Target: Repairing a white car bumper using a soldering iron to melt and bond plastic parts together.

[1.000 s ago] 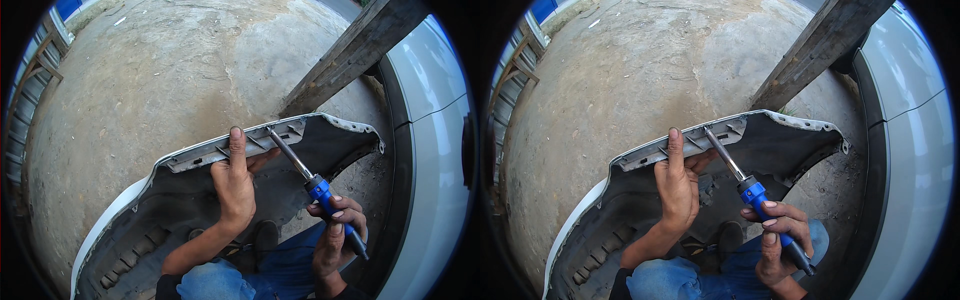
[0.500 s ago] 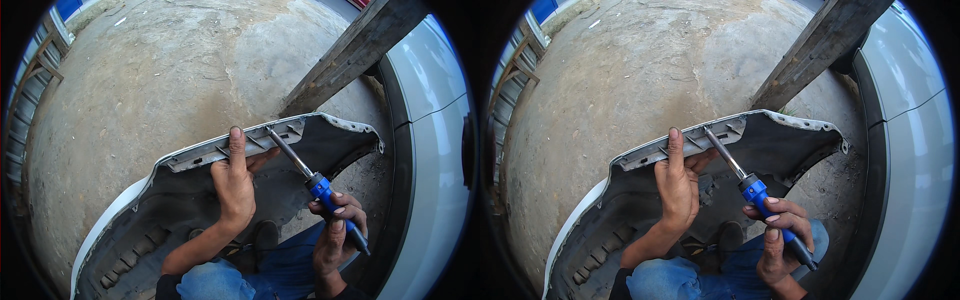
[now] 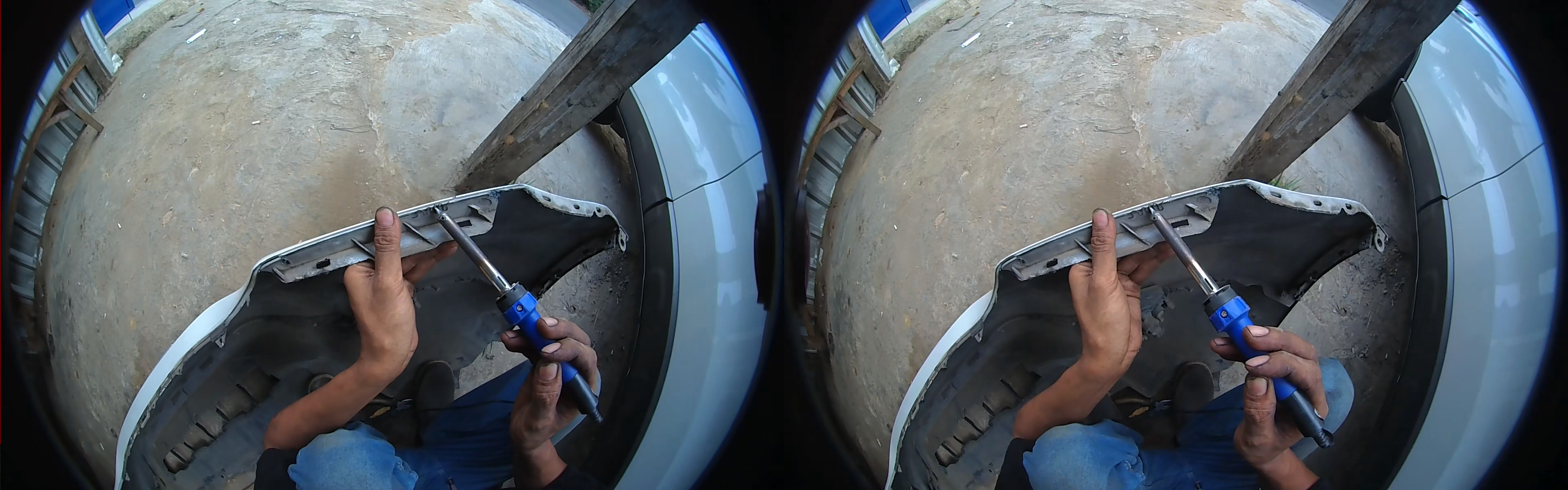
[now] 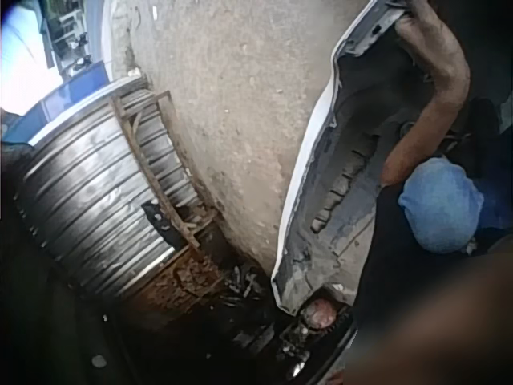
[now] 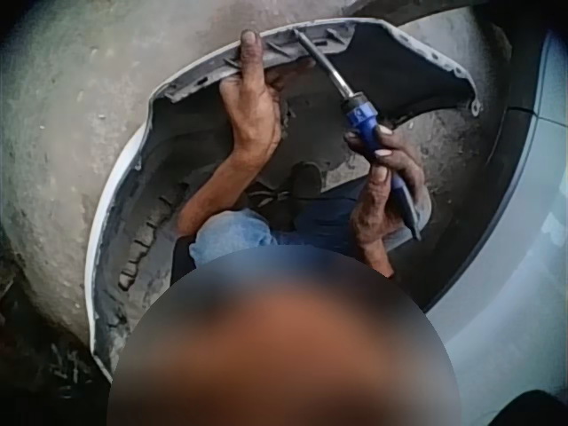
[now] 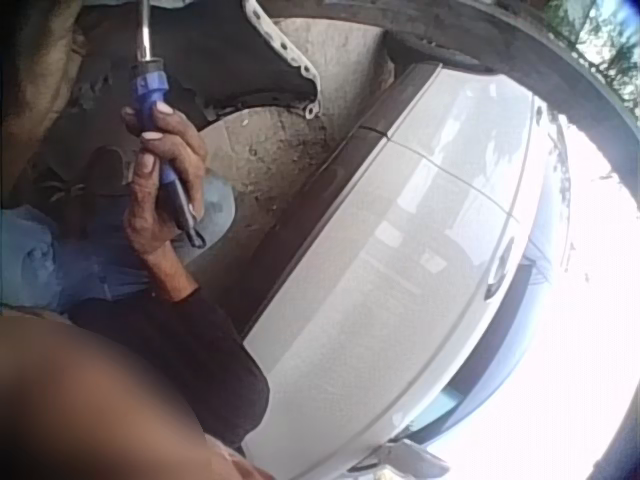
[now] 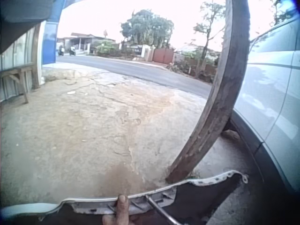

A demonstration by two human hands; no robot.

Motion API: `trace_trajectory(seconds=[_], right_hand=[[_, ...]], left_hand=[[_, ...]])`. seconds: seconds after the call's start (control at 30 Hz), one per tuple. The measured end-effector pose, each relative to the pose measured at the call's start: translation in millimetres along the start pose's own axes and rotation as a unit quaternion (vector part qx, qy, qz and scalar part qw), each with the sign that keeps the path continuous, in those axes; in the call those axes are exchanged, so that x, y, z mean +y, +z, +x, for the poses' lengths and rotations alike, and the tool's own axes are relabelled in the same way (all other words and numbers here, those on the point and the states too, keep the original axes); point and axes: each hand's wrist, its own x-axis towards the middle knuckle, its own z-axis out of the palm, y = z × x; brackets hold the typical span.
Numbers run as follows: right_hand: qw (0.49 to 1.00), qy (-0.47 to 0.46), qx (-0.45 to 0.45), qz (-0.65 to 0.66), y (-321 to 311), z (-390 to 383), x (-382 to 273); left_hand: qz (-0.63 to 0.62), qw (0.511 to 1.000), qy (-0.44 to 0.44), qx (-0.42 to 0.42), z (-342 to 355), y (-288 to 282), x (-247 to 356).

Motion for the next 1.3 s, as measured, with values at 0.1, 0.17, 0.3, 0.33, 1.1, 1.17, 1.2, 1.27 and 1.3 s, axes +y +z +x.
trace_trajectory(seconds=[0.1, 0.17, 0.3, 0.33, 1.1, 1.17, 1.2, 1.27, 1.3], right_hand=[[1.0, 0.001, -0.006, 0.007, -0.1, -0.2, -0.4], [1.0, 0.001, -0.009, 0.005, 0.1, 0.1, -0.5], [1.0, 0.0, -0.012, 0.004, -0.1, 0.3, 0.6], [1.0, -0.001, -0.013, 0.001, -0.2, 0.2, 0.4], [0.996, -0.039, -0.047, -0.058, -1.7, -1.8, 1.7], [0.996, -0.034, -0.048, -0.062, -1.7, -2.0, 1.6], [0.996, -0.034, -0.048, -0.062, -1.4, -2.1, 1.6], [0.997, -0.033, -0.046, -0.058, -0.6, -1.6, 0.5], [0.997, -0.033, -0.046, -0.058, -0.7, -1.2, -0.7]], left_hand=[[0.005, 1.0, -0.007, -0.002, -0.4, -0.4, 0.4], [0.007, 1.0, -0.008, -0.001, -0.1, -0.7, 0.4], [0.0, 1.0, -0.003, -0.003, 0.8, -1.3, -1.0], [-0.001, 1.0, -0.002, -0.005, 1.0, -1.3, -1.2], [-0.003, 1.0, 0.003, 0.005, 0.9, 0.2, -0.8], [-0.001, 1.0, 0.002, 0.003, 0.9, 0.3, -0.4], [-0.003, 1.0, 0.002, 0.005, 1.0, 0.5, -0.4], [-0.004, 1.0, 0.002, 0.006, 1.1, 1.0, -0.2], [-0.003, 1.0, 0.002, 0.004, 1.3, 0.7, -0.2]])
